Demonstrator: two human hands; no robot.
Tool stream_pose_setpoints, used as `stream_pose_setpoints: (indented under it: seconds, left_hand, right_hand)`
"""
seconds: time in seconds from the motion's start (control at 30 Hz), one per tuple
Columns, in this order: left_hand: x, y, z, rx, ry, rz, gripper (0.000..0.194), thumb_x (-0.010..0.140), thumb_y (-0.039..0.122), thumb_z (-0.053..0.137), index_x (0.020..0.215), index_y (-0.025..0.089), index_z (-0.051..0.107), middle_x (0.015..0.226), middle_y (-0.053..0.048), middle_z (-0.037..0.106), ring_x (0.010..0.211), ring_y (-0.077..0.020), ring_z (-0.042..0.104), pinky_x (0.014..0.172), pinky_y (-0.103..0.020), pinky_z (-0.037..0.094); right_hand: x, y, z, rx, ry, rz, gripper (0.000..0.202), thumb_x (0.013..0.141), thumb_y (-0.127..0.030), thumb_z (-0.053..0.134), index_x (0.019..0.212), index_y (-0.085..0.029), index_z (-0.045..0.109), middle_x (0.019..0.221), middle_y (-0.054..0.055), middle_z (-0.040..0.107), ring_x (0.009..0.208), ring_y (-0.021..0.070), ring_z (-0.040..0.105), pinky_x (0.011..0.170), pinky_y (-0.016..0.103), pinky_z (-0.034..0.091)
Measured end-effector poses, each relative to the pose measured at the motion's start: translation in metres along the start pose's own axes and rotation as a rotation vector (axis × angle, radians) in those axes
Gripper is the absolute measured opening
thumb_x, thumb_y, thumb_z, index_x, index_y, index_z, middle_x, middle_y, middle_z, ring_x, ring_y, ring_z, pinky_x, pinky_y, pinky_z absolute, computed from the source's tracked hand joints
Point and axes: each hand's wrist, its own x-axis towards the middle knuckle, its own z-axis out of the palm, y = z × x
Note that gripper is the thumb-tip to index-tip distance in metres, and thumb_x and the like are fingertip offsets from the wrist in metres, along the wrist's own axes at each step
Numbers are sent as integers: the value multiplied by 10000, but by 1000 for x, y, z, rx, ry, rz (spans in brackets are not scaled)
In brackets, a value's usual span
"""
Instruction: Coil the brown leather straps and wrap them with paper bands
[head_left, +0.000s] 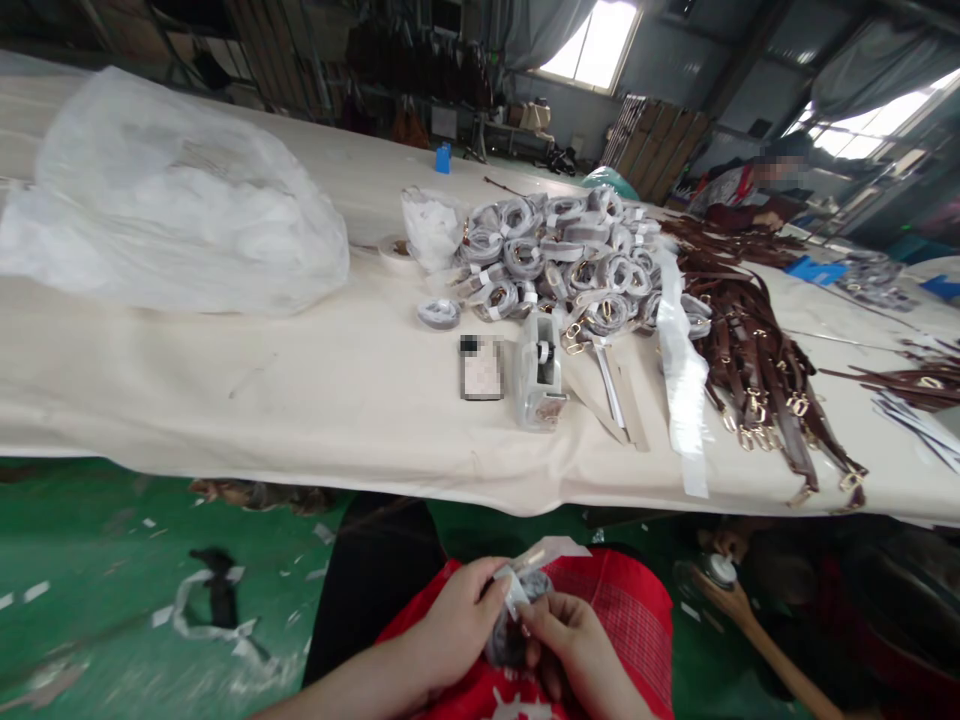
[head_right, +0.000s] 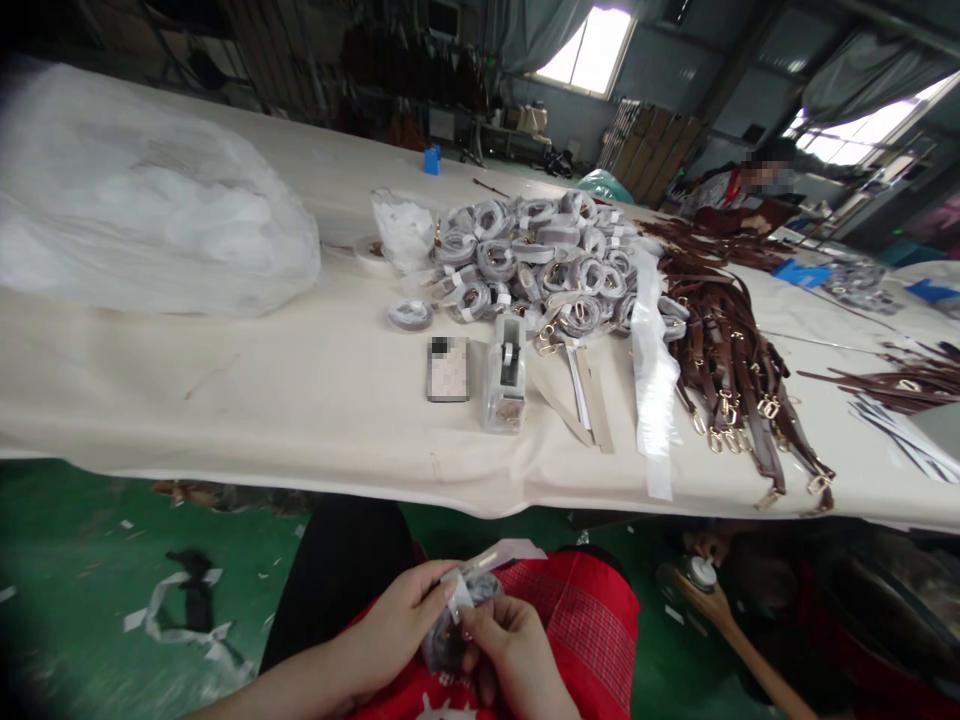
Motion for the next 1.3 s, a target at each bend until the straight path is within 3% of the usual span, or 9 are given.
stream_pose_setpoints:
  seconds: [0.17, 0.33, 0.5, 0.73, 0.93, 1.0, 1.07, 1.17, 1.3]
  left_hand:
    - [0, 2, 1, 103, 22, 9, 461, 891, 396, 450, 1186, 99, 643, 1199, -160, 705, 1061, -267, 659, 938, -344, 491]
    - [0, 6, 1, 274, 67, 30, 299, 824, 393, 567, 958, 148, 672, 924, -91, 735, 866, -243, 665, 774, -307, 492]
    - [4, 3, -4, 309, 38, 4, 267, 794, 341, 599, 974, 154, 664, 892, -64, 723, 825, -223, 655, 723, -284, 480]
    - [6, 0, -5, 344, 43, -2, 248, 813, 311, 563, 961, 148, 676, 846, -68, 724, 842, -240, 654, 740, -294, 467]
    - [5, -3, -4, 324, 47, 1, 267, 832, 335, 540, 965, 145, 672, 836, -70, 739, 795, -235, 659, 711, -296, 473]
    - [5, -3, -4, 318, 41, -3, 263, 834, 335, 530, 944, 144, 673, 819, -66, 739, 785, -227, 662, 692, -284, 476]
    - [5, -2, -4, 320, 32, -1, 261, 827, 337, 533, 924, 140, 675, 842, -74, 742, 789, -226, 667, 680, -275, 478]
    - [5, -2, -3, 338, 8, 18, 260, 819, 328, 542, 933, 135, 674, 860, -79, 742, 792, -229, 672, 680, -274, 484]
    - [7, 0, -2, 390, -22, 38, 244, 806, 261, 535, 956, 129, 675, 843, -60, 730, 775, -214, 667, 682, -270, 495]
  right_hand:
    - [2, -1, 1, -39, 33, 9, 559, 601, -677, 753, 565, -178, 502, 425, -21, 575, 238, 29, 346, 289, 182, 113]
    - [4, 2, 0, -62, -1, 0, 568, 649, -706, 709, 584, -180, 506, 441, -27, 566, 255, 37, 363, 292, 181, 136]
    - [-1, -1, -2, -119, -131, 14, 555, 725, -667, 694, 602, -133, 605, 421, -34, 530, 283, 30, 353, 312, 182, 152]
    - [-11, -12, -9, -63, -216, 140, 321, 665, -338, 798, 880, -105, 752, 593, 8, 669, 340, 15, 401, 349, 146, 237]
    - [-25, -29, -15, -403, -261, 118, 266, 825, -354, 617, 869, -134, 759, 540, -4, 632, 359, 58, 423, 364, 169, 279]
    - [-28, -37, -17, -562, -157, 15, 255, 834, -348, 593, 852, -154, 758, 567, 16, 651, 427, 112, 513, 402, 205, 369]
    - [-28, -46, -20, -738, -14, -278, 245, 801, -277, 616, 981, -185, 753, 820, 77, 736, 708, 212, 666, 623, 296, 536]
    - [-18, -55, -25, -972, 11, -656, 652, 688, -115, 628, 1330, -225, 588, 1372, 123, 578, 1271, 307, 512, 1098, 457, 390]
    - [4, -53, -26, -1042, -194, -574, 659, 632, -76, 570, 1283, -171, 594, 1220, 123, 659, 1136, 264, 606, 1030, 399, 457]
